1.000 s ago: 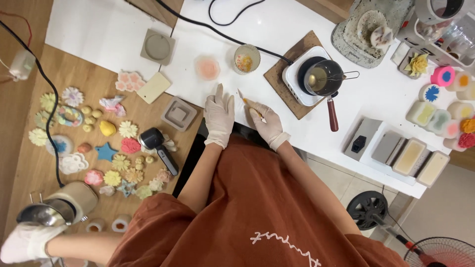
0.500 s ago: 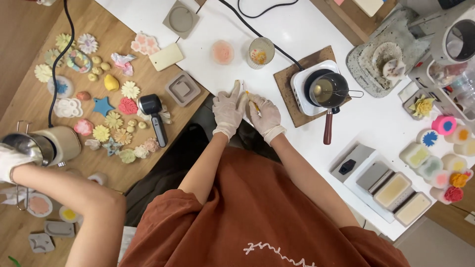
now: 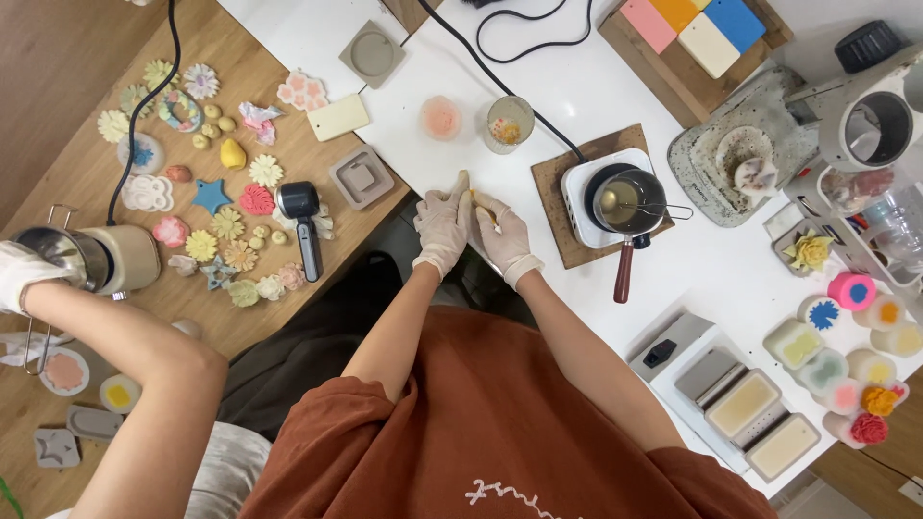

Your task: Detallando una vela en forma de rosa con una herramienta tipo lápiz para refinar su textura.

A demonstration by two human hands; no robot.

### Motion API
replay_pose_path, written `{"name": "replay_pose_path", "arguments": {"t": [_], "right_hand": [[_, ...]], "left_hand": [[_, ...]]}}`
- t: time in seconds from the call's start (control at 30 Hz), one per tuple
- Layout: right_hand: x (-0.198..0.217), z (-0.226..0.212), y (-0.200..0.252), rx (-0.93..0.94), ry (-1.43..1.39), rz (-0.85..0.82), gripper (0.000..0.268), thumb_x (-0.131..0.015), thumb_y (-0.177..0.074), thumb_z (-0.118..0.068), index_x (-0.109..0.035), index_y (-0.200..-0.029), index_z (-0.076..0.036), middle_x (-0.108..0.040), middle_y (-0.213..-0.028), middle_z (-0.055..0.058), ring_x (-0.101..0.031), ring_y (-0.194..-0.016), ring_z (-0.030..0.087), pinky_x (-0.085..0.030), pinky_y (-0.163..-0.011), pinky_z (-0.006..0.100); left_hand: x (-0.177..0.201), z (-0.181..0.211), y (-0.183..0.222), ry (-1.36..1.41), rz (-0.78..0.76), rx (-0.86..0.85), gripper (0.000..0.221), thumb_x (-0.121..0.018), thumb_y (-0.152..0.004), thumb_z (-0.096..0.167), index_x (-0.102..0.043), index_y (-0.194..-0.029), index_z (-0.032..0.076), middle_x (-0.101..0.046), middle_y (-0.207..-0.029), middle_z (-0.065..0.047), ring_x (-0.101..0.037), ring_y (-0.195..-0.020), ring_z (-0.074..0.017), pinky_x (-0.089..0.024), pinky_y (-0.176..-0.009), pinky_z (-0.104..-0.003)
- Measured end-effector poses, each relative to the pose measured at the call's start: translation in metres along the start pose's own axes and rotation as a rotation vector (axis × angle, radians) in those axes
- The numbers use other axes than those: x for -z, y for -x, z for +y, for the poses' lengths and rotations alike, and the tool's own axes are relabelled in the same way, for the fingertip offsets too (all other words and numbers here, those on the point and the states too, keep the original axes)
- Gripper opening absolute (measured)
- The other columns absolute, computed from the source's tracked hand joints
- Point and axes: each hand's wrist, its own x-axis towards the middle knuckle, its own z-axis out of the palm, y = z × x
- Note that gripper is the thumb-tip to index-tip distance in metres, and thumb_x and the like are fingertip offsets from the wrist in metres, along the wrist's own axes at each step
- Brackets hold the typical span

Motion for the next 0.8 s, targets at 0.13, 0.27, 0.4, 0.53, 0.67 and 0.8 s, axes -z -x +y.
{"name": "replay_pose_path", "arguments": {"t": [0.13,0.27,0.4,0.53,0.67,0.8], "right_hand": [[0.004,0.006,-0.003,-0.161,-0.182,-0.062,0.035,-0.059,-0.101,-0.020,-0.067,-0.133,-0.009,-0.074,-0.122,0.011,-0.068,-0.109,0.018,-0.050,-0.101,0.029],[0.005,0.012,-0.005,-0.105,-0.196,-0.095,0.034,-0.059,-0.102,-0.018,-0.067,-0.134,-0.010,-0.074,-0.119,0.009,-0.067,-0.106,0.016,-0.050,-0.099,0.028],[0.003,0.022,-0.006,-0.094,-0.072,-0.075,0.035,-0.059,-0.101,-0.016,-0.068,-0.134,-0.012,-0.073,-0.115,0.013,-0.068,-0.104,0.019,-0.051,-0.099,0.030],[0.006,0.027,-0.004,-0.039,-0.095,-0.063,0.033,-0.060,-0.102,-0.017,-0.066,-0.133,-0.010,-0.072,-0.120,0.014,-0.069,-0.108,0.021,-0.052,-0.099,0.031],[0.010,0.024,-0.006,0.072,-0.061,-0.080,0.034,-0.060,-0.101,-0.016,-0.066,-0.133,-0.008,-0.071,-0.124,0.017,-0.069,-0.112,0.025,-0.051,-0.100,0.033],[0.014,0.019,-0.015,0.075,-0.031,-0.133,0.034,-0.059,-0.101,-0.017,-0.065,-0.133,-0.007,-0.070,-0.126,0.017,-0.069,-0.115,0.027,-0.051,-0.102,0.034]], "left_hand": [[-0.003,-0.002,0.002,0.099,-0.014,0.040,0.047,-0.046,-0.103,0.050,-0.053,-0.149,0.041,-0.052,-0.123,-0.011,-0.047,-0.112,-0.0332,-0.033,-0.105,-0.048],[-0.013,-0.008,0.000,0.098,0.064,0.014,0.046,-0.049,-0.104,0.044,-0.053,-0.149,0.039,-0.053,-0.120,-0.012,-0.048,-0.107,-0.0350,-0.041,-0.101,-0.045],[-0.030,-0.030,-0.001,0.056,0.162,-0.068,0.052,-0.055,-0.103,0.033,-0.047,-0.154,0.030,-0.056,-0.118,-0.013,-0.051,-0.106,-0.0373,-0.048,-0.094,-0.045],[-0.005,-0.009,0.017,-0.042,0.110,-0.031,0.059,-0.057,-0.100,0.030,-0.043,-0.157,0.030,-0.055,-0.118,-0.013,-0.052,-0.104,-0.0359,-0.048,-0.093,-0.045],[-0.009,-0.003,0.019,-0.026,0.136,0.018,0.062,-0.059,-0.099,0.032,-0.040,-0.158,0.029,-0.056,-0.118,-0.012,-0.055,-0.105,-0.0344,-0.048,-0.092,-0.047],[-0.009,0.001,0.011,0.024,0.206,0.099,0.073,-0.059,-0.095,0.038,-0.032,-0.160,0.019,-0.057,-0.121,-0.014,-0.055,-0.108,-0.0357,-0.046,-0.090,-0.050]]}}
